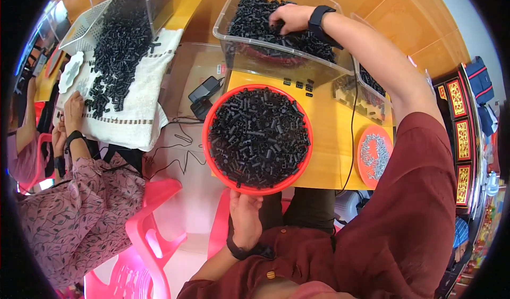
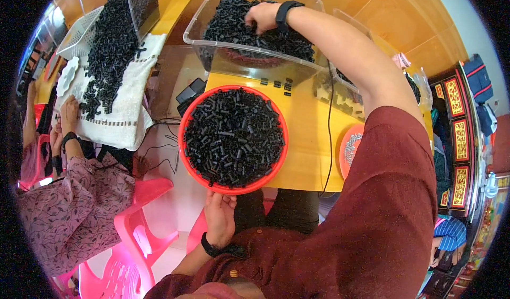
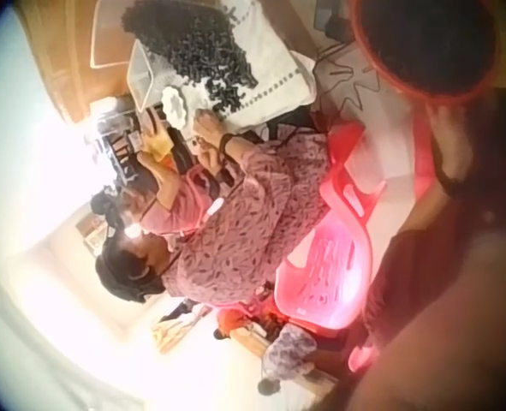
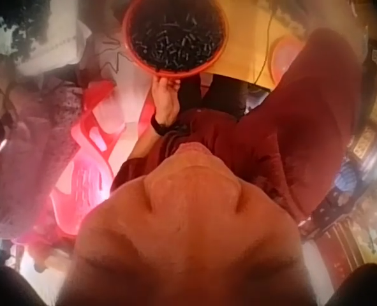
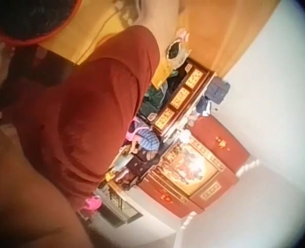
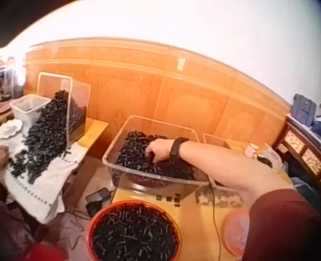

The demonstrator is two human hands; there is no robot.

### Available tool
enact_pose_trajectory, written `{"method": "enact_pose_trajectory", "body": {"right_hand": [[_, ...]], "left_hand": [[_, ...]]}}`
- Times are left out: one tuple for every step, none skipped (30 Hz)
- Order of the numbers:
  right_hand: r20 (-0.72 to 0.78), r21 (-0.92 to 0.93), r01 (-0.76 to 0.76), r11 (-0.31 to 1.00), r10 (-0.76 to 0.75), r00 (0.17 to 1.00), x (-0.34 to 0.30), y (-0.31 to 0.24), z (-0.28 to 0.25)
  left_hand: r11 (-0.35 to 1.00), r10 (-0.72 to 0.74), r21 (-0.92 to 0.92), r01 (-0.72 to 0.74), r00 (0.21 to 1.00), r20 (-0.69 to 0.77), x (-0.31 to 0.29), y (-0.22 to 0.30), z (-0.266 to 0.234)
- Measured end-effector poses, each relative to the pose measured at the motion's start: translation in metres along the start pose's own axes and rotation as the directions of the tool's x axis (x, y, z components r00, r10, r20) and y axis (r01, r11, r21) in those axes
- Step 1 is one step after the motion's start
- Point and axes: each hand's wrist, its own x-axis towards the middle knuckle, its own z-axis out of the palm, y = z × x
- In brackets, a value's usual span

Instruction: The person assembles small black components by manually inserting silver-colored pins into them.

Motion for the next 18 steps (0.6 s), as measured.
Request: {"method": "enact_pose_trajectory", "body": {"right_hand": [[0.046, -0.035, -0.066, 0.997, 0.067, 0.997, -0.004, 0.016, 0.001], [0.089, -0.074, -0.127, 0.989, 0.133, 0.987, -0.009, 0.02, -0.003], [0.134, -0.087, -0.208, 0.974, 0.219, 0.967, -0.012, 0.023, -0.005], [0.177, -0.104, -0.288, 0.952, 0.303, 0.936, -0.015, 0.028, -0.009], [0.149, -0.192, -0.189, 0.963, 0.219, 0.964, -0.021, 0.031, -0.013], [0.153, -0.191, -0.192, 0.963, 0.222, 0.963, -0.022, 0.032, -0.014], [0.055, -0.153, -0.231, 0.961, 0.242, 0.969, -0.023, 0.033, -0.016], [-0.044, -0.109, -0.266, 0.958, 0.263, 0.964, -0.023, 0.031, -0.018], [-0.076, -0.003, -0.253, 0.968, 0.252, 0.965, -0.02, 0.027, -0.02], [-0.092, 0.051, -0.231, 0.972, 0.235, 0.968, -0.015, 0.022, -0.02], [-0.11, 0.106, -0.203, 0.973, 0.214, 0.971, -0.009, 0.01, -0.022], [-0.108, 0.147, -0.112, 0.983, 0.129, 0.986, -0.005, -0.002, -0.025], [-0.046, 0.26, -0.127, 0.957, 0.144, 0.989, 0.0, -0.008, -0.022], [0.018, 0.369, -0.146, 0.918, 0.151, 0.988, 0.005, -0.014, -0.019], [0.153, 0.527, -0.174, 0.831, 0.109, 0.982, 0.007, -0.027, -0.021], [0.174, 0.544, -0.167, 0.822, 0.085, 0.981, 0.007, -0.036, -0.019], [0.198, 0.554, -0.175, 0.814, 0.075, 0.977, 0.004, -0.039, -0.018], [0.125, 0.469, -0.215, 0.857, 0.177, 0.976, 0.005, -0.026, -0.012]], "left_hand": [[1.0, 0.007, -0.014, -0.007, 1.0, -0.011, 0.0, 0.0, 0.002], [1.0, 0.007, -0.016, -0.007, 1.0, -0.013, 0.0, 0.0, 0.001], [1.0, 0.005, -0.015, -0.005, 1.0, -0.019, 0.0, 0.0, 0.0], [1.0, 0.002, -0.015, -0.003, 1.0, -0.024, 0.0, 0.0, 0.0], [1.0, -0.002, -0.014, 0.002, 1.0, -0.023, 0.0, 0.0, 0.0], [1.0, -0.003, -0.012, 0.003, 1.0, -0.022, 0.0, 0.001, 0.001], [1.0, -0.004, -0.009, 0.004, 1.0, -0.02, -0.001, 0.002, 0.001], [1.0, -0.007, -0.008, 0.006, 1.0, -0.02, 0.0, 0.001, -0.001], [1.0, -0.005, 0.003, 0.005, 1.0, -0.004, 0.0, 0.0, -0.004], [1.0, -0.003, 0.013, 0.003, 1.0, 0.012, 0.0, -0.001, -0.005], [1.0, -0.002, 0.014, 0.002, 1.0, 0.008, 0.0, -0.001, -0.005], [1.0, -0.007, 0.001, 0.007, 1.0, 0.003, 0.0, -0.001, -0.005], [1.0, -0.015, -0.011, 0.015, 1.0, 0.006, 0.001, -0.001, -0.004], [1.0, -0.015, -0.01, 0.015, 1.0, 0.008, 0.001, -0.002, -0.003], [1.0, -0.011, -0.008, 0.011, 1.0, 0.003, 0.0, -0.001, -0.003], [1.0, -0.006, -0.007, 0.006, 1.0, -0.003, -0.001, 0.001, -0.004], [1.0, -0.008, -0.006, 0.008, 1.0, 0.001, 0.0, 0.0, -0.004], [1.0, -0.012, -0.002, 0.012, 1.0, 0.014, 0.0, -0.001, -0.005]]}}
